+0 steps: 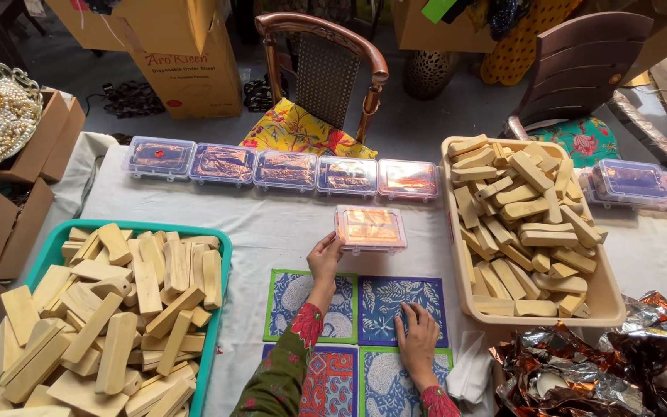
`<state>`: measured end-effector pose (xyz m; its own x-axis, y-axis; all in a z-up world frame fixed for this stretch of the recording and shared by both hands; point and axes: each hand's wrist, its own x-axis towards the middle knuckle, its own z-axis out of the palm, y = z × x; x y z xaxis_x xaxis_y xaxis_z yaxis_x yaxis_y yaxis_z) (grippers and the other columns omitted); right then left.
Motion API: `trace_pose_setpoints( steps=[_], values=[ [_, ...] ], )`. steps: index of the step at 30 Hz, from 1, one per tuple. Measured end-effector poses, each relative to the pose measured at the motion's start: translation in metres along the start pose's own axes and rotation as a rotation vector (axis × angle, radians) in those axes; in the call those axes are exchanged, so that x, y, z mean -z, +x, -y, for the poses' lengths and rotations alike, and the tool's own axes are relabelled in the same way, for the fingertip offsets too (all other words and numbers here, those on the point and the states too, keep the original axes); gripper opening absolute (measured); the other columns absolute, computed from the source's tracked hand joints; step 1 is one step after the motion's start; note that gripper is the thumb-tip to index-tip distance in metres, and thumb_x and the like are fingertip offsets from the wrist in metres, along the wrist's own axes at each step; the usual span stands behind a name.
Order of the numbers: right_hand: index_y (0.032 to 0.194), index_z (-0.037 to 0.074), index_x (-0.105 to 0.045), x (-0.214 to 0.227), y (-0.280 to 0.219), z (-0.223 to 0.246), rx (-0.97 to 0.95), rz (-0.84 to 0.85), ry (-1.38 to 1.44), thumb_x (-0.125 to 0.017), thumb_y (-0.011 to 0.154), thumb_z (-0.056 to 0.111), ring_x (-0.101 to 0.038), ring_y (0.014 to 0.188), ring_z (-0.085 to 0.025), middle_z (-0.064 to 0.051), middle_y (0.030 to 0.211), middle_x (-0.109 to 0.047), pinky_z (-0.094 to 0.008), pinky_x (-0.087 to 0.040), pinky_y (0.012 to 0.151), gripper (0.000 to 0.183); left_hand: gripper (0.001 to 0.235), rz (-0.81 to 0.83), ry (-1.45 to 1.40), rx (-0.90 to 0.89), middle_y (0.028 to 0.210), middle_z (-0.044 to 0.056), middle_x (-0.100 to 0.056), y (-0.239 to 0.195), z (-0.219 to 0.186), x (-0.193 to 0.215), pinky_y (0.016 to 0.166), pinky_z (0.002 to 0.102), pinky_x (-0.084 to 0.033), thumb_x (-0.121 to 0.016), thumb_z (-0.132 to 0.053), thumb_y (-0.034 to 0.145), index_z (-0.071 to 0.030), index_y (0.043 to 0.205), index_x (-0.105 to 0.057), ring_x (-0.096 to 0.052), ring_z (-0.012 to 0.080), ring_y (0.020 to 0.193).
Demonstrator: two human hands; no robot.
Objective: The person wipes a wooden block with a white cloth, wraps it in copper foil, and places it into a clear plastic container. They repeat this process with another wooden block, wiping it before wrapping and storing it.
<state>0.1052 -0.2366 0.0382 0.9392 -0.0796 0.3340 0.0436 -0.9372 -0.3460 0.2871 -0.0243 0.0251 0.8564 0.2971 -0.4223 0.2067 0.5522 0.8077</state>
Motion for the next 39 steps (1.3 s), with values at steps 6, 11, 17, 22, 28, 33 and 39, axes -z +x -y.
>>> trace_pose_setpoints(
  steps=[6, 11, 17, 22, 28, 33, 39],
  values=[
    [0.128, 0.014, -0.064, 0.003, 0.008, 0.002, -0.023, 0.021, -0.013, -0.065, 0.093, 0.030, -0.051, 0.123, -0.026, -0.006, 0.129, -0.058, -0.044, -0.038, 0.104, 0.039, 0.043, -0.068, 0.012, -0.034, 0.090, 0.007, -0.072, 0.094, 0.021, -0.082, 0.059, 0.022, -0.048, -0.083, -0.014, 0.082, 0.002, 0.121, -0.077, -0.059, 0.0071, 0.067],
    [0.127, 0.014, -0.064, 0.000, 0.009, 0.001, -0.037, 0.025, -0.001, -0.066, 0.092, 0.031, -0.051, 0.123, -0.026, -0.006, 0.128, -0.058, -0.044, -0.038, 0.105, 0.039, 0.040, -0.019, -0.002, -0.045, 0.094, 0.001, -0.074, 0.129, 0.040, -0.127, 0.062, 0.022, -0.049, -0.083, -0.016, 0.081, -0.001, 0.118, -0.077, -0.061, 0.0058, 0.072],
    [0.127, 0.015, -0.064, 0.003, 0.014, 0.001, -0.064, 0.059, 0.007, -0.066, 0.091, 0.031, -0.051, 0.123, -0.026, -0.006, 0.129, -0.058, -0.044, -0.037, 0.105, 0.040, 0.034, -0.233, 0.605, -0.428, 0.103, 0.009, -0.079, 0.125, 0.049, -0.156, 0.080, 0.037, -0.057, -0.078, -0.029, 0.086, -0.011, 0.115, -0.080, -0.074, 0.0238, 0.089],
    [0.127, 0.015, -0.064, 0.002, 0.013, -0.002, -0.066, 0.070, 0.015, -0.067, 0.090, 0.030, -0.051, 0.123, -0.025, -0.006, 0.128, -0.058, -0.044, -0.037, 0.105, 0.040, 0.038, -0.261, 0.981, -0.225, 0.101, 0.013, -0.078, 0.101, 0.013, -0.191, 0.083, 0.047, -0.057, -0.070, -0.039, 0.084, -0.025, 0.119, -0.078, -0.073, 0.0352, 0.093],
    [0.128, 0.014, -0.065, 0.003, 0.013, 0.001, -0.068, 0.066, 0.036, -0.067, 0.090, 0.030, -0.051, 0.123, -0.025, -0.006, 0.128, -0.058, -0.043, -0.037, 0.105, 0.040, 0.040, -0.231, 0.975, -0.333, 0.103, 0.015, -0.076, 0.128, 0.040, -0.191, 0.082, 0.047, -0.058, -0.070, -0.037, 0.086, -0.022, 0.123, -0.076, -0.073, 0.0362, 0.094],
    [0.127, 0.014, -0.065, 0.001, 0.013, -0.003, -0.065, 0.065, 0.038, -0.068, 0.090, 0.030, -0.050, 0.123, -0.025, -0.006, 0.128, -0.057, -0.043, -0.036, 0.105, 0.041, 0.041, -0.177, 0.957, -0.313, 0.109, 0.014, -0.076, 0.132, 0.034, -0.191, 0.083, 0.047, -0.057, -0.066, -0.033, 0.090, -0.020, 0.127, -0.073, -0.073, 0.0356, 0.097],
    [0.127, 0.014, -0.065, 0.001, 0.011, -0.003, -0.061, 0.063, 0.027, -0.068, 0.090, 0.031, -0.050, 0.124, -0.025, -0.006, 0.128, -0.058, -0.043, -0.037, 0.105, 0.040, 0.045, -0.032, 0.979, -0.385, 0.116, 0.015, -0.074, 0.122, 0.022, -0.169, 0.090, 0.044, -0.056, -0.065, -0.037, 0.097, -0.008, 0.131, -0.069, -0.072, 0.0329, 0.105]
  ],
)
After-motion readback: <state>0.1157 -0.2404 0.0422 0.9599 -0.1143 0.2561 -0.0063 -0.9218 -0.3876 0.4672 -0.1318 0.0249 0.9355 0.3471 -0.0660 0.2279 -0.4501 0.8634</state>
